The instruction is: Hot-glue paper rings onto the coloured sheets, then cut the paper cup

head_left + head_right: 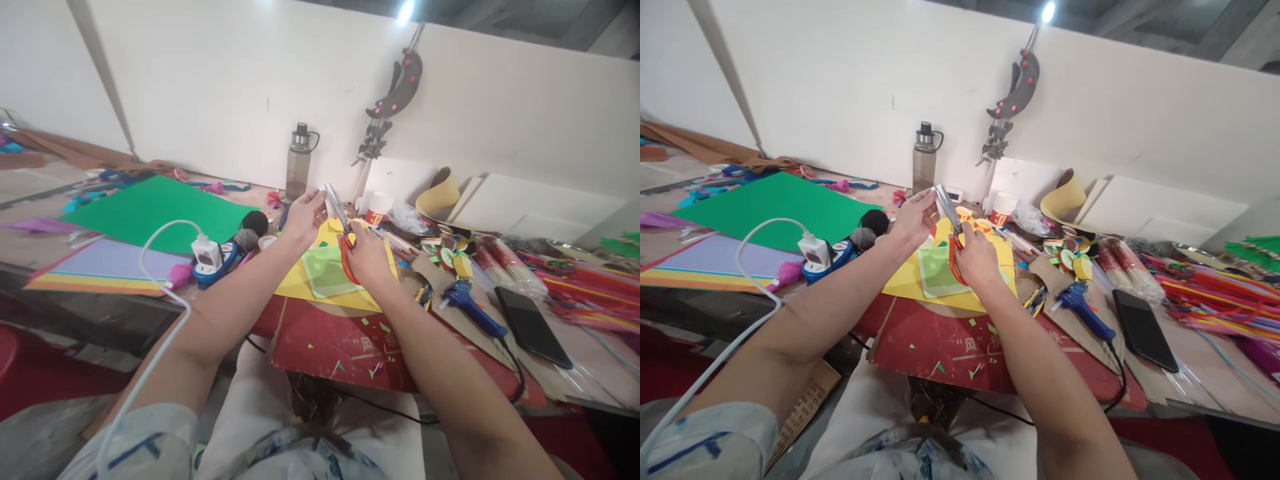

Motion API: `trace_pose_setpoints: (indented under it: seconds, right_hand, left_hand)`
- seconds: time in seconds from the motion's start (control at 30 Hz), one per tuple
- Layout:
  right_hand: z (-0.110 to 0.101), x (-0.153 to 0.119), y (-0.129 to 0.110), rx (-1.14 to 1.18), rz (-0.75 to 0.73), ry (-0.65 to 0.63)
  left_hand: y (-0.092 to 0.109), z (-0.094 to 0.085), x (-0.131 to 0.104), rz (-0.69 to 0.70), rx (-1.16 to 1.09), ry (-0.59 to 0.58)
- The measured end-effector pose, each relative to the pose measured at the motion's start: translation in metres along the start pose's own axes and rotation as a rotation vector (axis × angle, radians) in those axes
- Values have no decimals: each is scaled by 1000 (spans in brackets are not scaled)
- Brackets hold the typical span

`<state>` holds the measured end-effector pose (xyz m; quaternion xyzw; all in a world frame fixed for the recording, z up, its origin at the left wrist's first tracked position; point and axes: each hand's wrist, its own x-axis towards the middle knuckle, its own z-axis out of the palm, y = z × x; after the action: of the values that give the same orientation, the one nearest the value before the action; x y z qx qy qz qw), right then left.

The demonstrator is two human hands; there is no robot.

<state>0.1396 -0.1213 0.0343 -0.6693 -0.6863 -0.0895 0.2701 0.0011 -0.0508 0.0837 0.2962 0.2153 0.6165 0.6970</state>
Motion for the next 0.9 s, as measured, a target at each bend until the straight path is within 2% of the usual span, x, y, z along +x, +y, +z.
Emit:
trace_pose_setpoints:
  seconds: [0.43,0.63,0.9]
  right_hand:
    - [-10,0,-5,-39,22,-45]
    - [-16,-2,-8,-81,49,-36]
    - [-20,-2,-10,-131,83,-81]
  left_hand:
    - [-8,-7,9,49,3,-7]
    - [-21,-6,1,38,58,10]
    - [-21,-5,-2,20,57,-8]
